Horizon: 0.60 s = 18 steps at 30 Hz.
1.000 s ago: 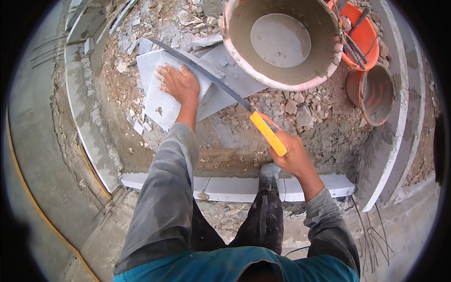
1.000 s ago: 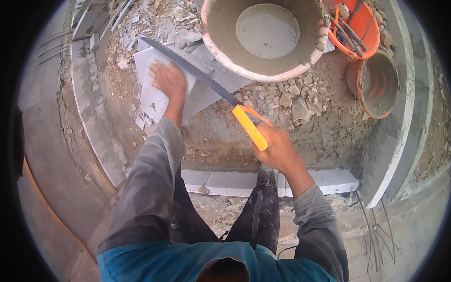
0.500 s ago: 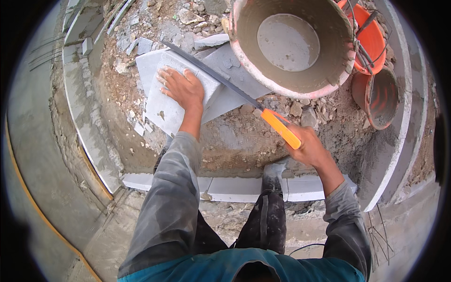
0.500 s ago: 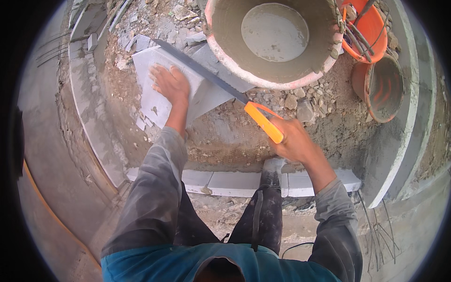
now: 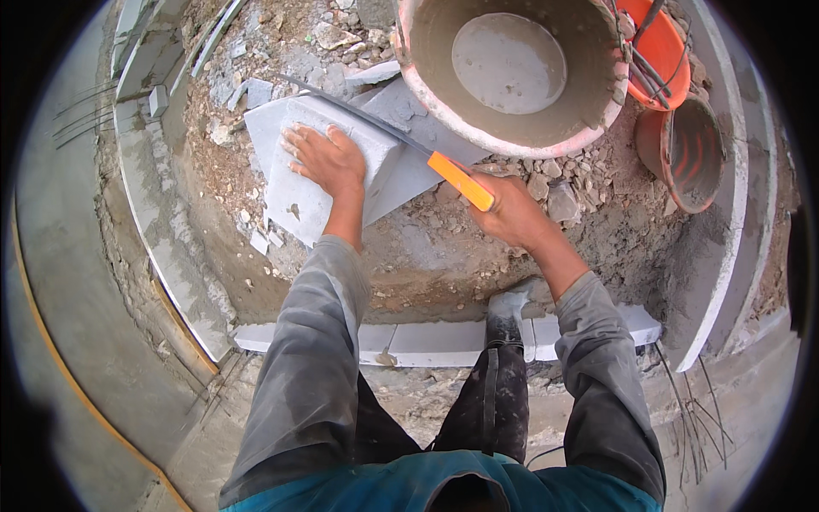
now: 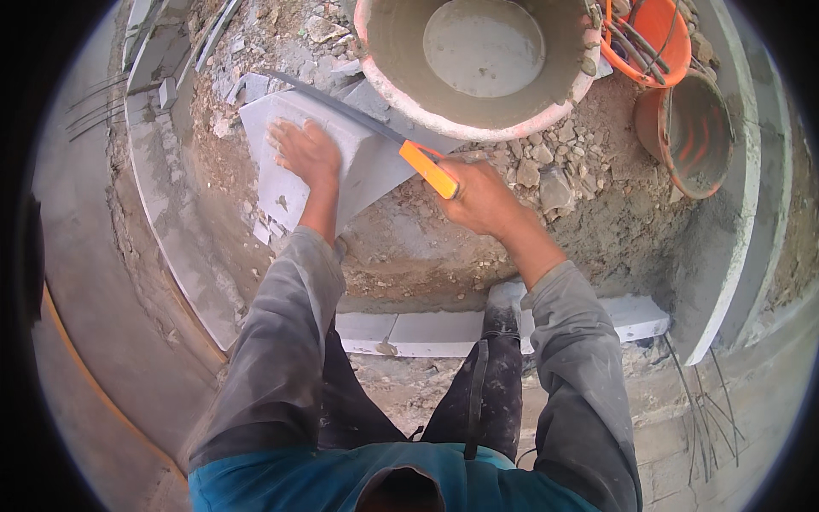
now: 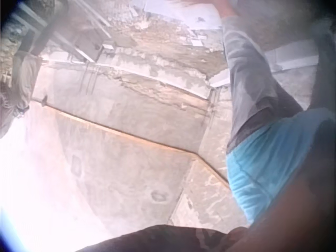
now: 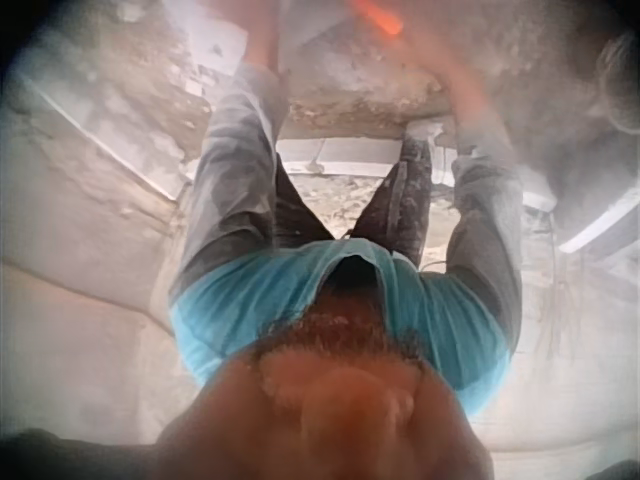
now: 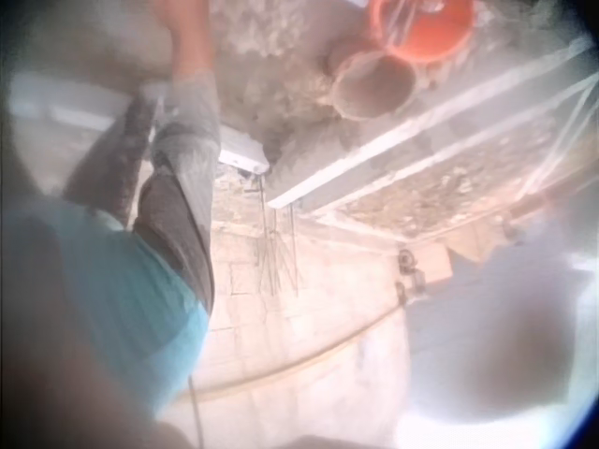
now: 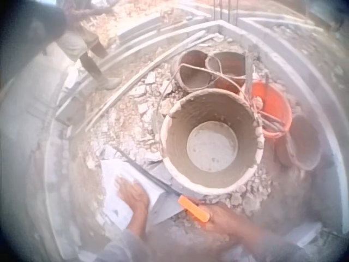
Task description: The person cuts a white tile with a hand saw, then scoops cement from a bucket with a trowel and spreads it onto a curved wall section. They place the cut tile onto the wet cement, tap it into place with a hammer, and repeat the process of applying cement and setting additional tiles along the curve.
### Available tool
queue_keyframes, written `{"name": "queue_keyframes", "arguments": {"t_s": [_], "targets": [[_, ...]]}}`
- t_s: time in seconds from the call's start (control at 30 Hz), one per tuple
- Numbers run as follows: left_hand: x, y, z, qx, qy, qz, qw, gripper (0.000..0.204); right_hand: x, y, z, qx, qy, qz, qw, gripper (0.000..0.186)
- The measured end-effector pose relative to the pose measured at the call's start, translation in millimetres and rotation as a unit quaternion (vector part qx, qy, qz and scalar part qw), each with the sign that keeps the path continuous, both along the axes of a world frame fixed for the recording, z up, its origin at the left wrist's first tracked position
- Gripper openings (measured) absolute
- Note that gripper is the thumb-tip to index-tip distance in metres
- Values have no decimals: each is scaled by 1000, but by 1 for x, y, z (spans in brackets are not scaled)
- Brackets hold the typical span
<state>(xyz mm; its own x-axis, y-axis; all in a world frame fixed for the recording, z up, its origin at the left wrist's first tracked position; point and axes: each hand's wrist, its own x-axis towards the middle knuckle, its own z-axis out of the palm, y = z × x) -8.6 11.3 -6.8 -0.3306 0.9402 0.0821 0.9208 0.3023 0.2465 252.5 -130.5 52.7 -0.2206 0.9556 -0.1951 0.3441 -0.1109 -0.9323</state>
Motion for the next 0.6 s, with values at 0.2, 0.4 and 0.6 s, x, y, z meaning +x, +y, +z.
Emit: {"name": "queue_keyframes", "arguments": {"t_s": [0.2,0.4,0.6], "targets": [[-1,-3,0,-15,-6,9,1000,70,15,-37,19,-47,-4,-61,997,12],[3,-1,1,-4,-26,12,1000,70,-1,-8,27,-1,-27,-45,999,14],[-23,1,7,-14,-70,-26,997,70,-11,11,21,-17,-48,12,999,16]]}}
